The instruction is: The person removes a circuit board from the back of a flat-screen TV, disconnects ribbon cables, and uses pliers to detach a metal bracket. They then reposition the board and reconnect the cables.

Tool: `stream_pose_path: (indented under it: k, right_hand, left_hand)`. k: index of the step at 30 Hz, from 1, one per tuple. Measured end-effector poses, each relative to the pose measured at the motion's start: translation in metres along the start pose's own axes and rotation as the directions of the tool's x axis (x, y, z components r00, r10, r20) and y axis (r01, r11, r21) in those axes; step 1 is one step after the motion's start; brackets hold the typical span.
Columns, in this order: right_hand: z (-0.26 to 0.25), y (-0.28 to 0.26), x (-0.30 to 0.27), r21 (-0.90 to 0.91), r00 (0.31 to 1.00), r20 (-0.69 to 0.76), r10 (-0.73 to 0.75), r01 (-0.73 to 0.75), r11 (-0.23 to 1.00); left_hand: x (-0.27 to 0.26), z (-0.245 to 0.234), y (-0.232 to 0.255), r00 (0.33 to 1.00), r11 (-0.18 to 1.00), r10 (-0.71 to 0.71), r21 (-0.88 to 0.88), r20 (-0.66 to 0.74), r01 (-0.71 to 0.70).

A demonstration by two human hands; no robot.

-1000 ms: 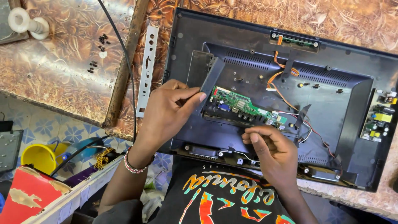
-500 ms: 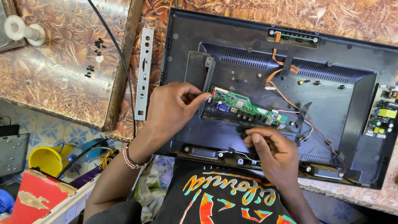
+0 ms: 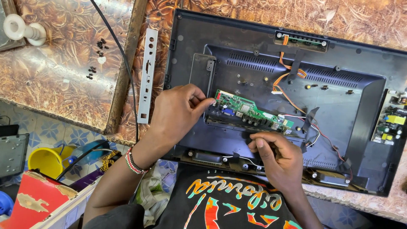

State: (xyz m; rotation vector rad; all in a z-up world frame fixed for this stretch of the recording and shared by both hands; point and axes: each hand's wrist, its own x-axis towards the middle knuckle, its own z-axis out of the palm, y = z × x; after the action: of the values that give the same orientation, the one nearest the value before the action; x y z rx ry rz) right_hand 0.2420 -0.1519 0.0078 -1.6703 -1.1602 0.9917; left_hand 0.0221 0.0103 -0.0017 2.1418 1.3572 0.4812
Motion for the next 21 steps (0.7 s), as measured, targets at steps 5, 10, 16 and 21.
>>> stream_pose_path:
  k: [5, 10, 16, 21]
  right_hand:
    - [0.001, -0.001, 0.001, -0.028, 0.999, -0.002, -0.035, 0.034, 0.999]
    - [0.003, -0.004, 0.003, -0.059, 0.999, -0.004, -0.033, 0.033, 0.998]
    - [0.003, -0.004, 0.003, -0.064, 0.999, -0.001, -0.033, 0.033, 0.997]
    - [0.003, 0.001, 0.001, -0.073, 0.999, -0.004, -0.049, 0.049, 0.996]
  left_hand:
    - [0.002, -0.005, -0.001, 0.999, 0.999, -0.01, -0.037, 0.051, 0.012]
    - [-0.001, -0.004, 0.001, 1.0, 0.995, 0.022, -0.094, 0.0, -0.022]
    - [-0.002, -0.012, 0.011, 1.0, 0.984, 0.03, -0.176, 0.004, -0.029]
    - [-0.003, -0.031, 0.015, 0.992, 0.972, 0.082, -0.211, -0.095, -0.101]
